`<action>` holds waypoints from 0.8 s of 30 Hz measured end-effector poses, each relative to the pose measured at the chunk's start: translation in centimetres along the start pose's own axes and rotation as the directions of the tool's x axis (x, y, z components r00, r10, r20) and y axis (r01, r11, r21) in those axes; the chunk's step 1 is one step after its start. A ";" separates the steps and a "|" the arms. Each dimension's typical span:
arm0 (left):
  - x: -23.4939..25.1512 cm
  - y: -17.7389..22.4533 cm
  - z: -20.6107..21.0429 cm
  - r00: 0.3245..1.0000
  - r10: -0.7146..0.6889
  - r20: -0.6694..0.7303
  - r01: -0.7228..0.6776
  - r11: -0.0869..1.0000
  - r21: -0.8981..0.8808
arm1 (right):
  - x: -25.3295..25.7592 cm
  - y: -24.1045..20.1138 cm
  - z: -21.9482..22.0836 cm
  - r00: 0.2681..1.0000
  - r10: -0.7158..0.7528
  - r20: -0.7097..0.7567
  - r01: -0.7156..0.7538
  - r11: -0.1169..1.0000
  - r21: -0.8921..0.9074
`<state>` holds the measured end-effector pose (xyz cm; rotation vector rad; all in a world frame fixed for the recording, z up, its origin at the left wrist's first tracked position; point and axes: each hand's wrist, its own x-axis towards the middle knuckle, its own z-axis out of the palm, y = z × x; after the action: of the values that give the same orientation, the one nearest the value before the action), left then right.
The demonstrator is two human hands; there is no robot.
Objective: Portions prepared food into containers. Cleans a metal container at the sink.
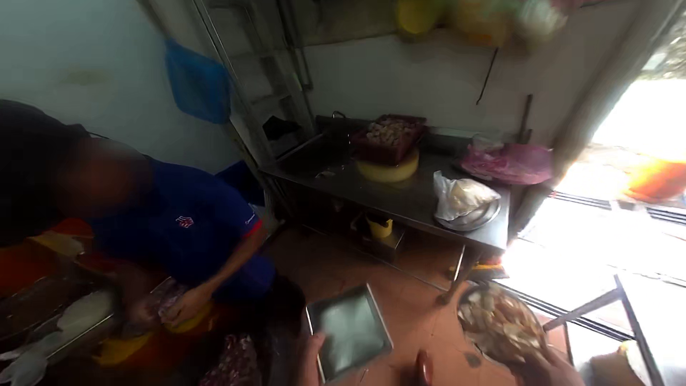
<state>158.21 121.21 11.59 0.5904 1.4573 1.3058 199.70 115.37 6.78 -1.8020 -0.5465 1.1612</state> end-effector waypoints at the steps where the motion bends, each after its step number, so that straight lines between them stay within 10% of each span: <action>1: 2.4 0.7 1.4 0.999 0.033 -0.011 -0.033 0.999 -0.041 | 3.7 -0.6 2.1 0.999 -0.013 0.037 0.012 1.000 0.017; 7: 20.1 5.2 11.0 0.916 0.400 0.033 -0.397 0.915 -0.075 | 22.8 -10.5 16.1 0.983 -0.006 0.186 -0.008 0.997 0.077; 24: 57.5 19.3 24.2 0.959 0.201 0.202 -0.147 0.956 -0.252 | 52.1 -24.1 32.9 0.986 0.141 -0.084 -0.138 0.989 0.043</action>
<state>155.68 186.50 11.60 0.6977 1.0649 1.4729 197.13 180.71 -3.01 -1.8731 -0.3504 1.1731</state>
